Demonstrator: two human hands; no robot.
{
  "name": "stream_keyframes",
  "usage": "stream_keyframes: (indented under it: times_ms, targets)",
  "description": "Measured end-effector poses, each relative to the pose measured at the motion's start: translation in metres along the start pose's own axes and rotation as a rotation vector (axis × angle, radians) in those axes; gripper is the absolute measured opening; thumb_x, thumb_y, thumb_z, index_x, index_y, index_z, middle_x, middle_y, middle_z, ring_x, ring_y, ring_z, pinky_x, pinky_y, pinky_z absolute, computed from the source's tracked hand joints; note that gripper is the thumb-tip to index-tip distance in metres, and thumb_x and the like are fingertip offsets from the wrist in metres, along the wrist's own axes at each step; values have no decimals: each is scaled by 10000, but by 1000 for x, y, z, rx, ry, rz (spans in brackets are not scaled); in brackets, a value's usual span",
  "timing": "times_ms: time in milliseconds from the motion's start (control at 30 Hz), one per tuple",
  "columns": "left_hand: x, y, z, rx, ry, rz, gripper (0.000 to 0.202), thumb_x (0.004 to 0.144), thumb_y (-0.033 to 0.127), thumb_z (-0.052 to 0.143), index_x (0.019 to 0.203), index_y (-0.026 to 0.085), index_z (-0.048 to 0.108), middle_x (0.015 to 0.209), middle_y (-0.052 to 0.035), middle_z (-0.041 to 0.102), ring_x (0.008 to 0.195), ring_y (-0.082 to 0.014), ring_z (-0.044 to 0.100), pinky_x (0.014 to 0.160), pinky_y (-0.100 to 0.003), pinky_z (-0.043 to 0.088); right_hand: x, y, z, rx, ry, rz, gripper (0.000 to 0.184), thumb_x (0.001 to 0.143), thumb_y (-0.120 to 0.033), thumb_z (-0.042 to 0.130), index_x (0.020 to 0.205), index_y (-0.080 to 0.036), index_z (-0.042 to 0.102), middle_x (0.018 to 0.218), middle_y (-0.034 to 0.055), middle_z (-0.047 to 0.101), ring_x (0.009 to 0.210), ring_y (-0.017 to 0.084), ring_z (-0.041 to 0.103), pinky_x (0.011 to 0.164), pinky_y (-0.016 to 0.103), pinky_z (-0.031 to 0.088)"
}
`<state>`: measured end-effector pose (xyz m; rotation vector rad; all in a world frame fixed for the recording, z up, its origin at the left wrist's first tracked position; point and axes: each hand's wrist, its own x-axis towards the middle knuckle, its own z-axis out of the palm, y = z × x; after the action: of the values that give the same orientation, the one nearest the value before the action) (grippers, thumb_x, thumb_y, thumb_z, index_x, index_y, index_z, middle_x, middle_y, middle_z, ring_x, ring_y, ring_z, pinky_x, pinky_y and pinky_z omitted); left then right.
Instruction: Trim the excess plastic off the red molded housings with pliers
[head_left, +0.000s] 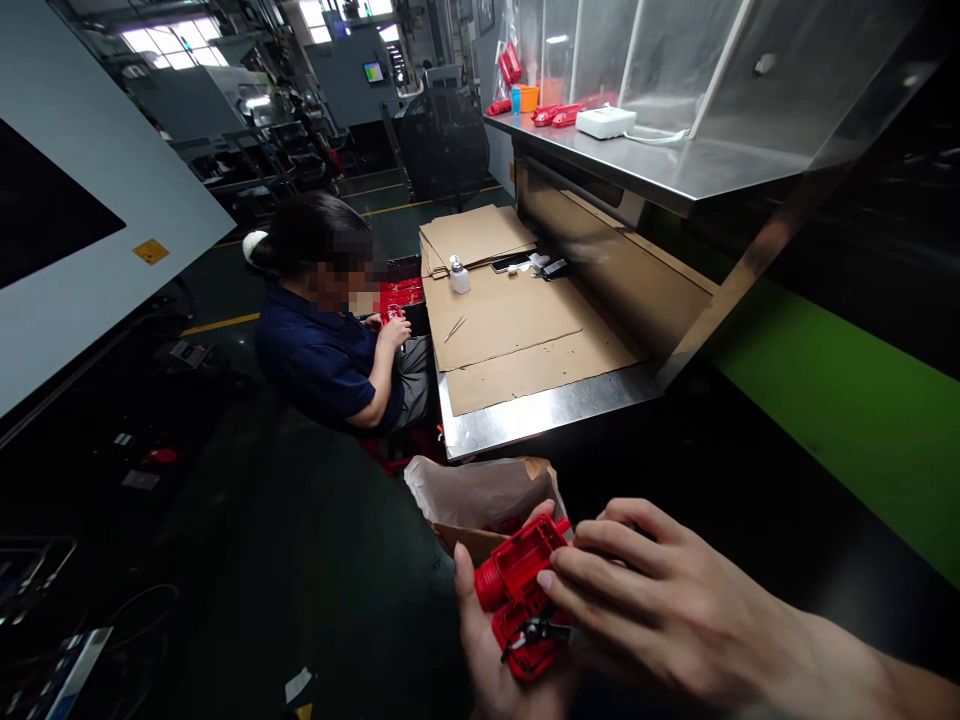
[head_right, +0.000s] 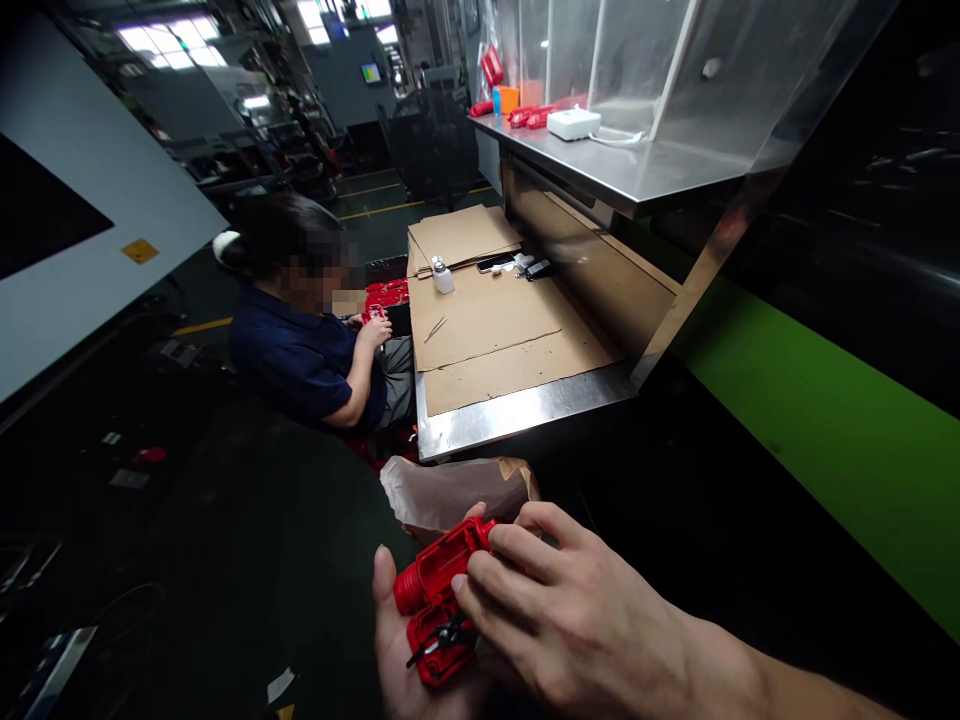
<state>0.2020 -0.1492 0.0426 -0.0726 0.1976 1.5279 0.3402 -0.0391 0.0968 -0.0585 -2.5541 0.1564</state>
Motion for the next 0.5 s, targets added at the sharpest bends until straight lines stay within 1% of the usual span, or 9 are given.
stream_keyframes:
  times_ms: [100,233,333,400,433,500]
  targets:
    - [0,0,2,-7,3,-10,662,935,633,516,1395,162,583,1379,-121,651,1328,-231,549,1191,-311,323,0,-1,0,-2,5,-1,312,983,-321,635,1225,-131,681,1161,30,731,1085,211,593,1004,421,384]
    - [2,-2,6,-41,-64,-1,650,958,628,468,1408,169,561,1368,-119,658,1303,-229,565,1205,-360,319,1,-2,-3,6,14,-6,291,994,-299,609,1216,-126,684,1147,33,735,1079,207,596,1002,416,395]
    - [2,-4,6,-40,-91,-7,663,967,641,428,1422,173,542,1389,-126,642,1309,-217,562,1167,-319,360,2,-2,-5,6,11,-4,293,986,-307,620,1216,-136,679,1128,23,734,1078,195,603,988,408,420]
    - [2,-3,4,-31,-75,-20,673,959,646,448,1425,170,541,1382,-131,647,1298,-213,572,1149,-290,370,2,-1,-5,-7,19,-15,303,963,-311,651,1208,-135,677,1114,20,731,1071,195,611,969,409,435]
    - [1,-3,2,-17,-61,-31,682,950,652,466,1426,169,542,1390,-131,641,1306,-222,566,1154,-296,369,2,-1,-5,-10,17,-19,307,952,-307,665,1205,-134,677,1113,20,731,1071,197,613,966,409,436]
    - [0,-1,-3,44,-32,-54,705,936,664,488,1431,166,538,1426,-145,610,1349,-274,531,1181,-368,361,1,-1,-5,-8,7,-30,315,942,-301,676,1207,-131,675,1122,24,730,1076,205,609,976,413,423]
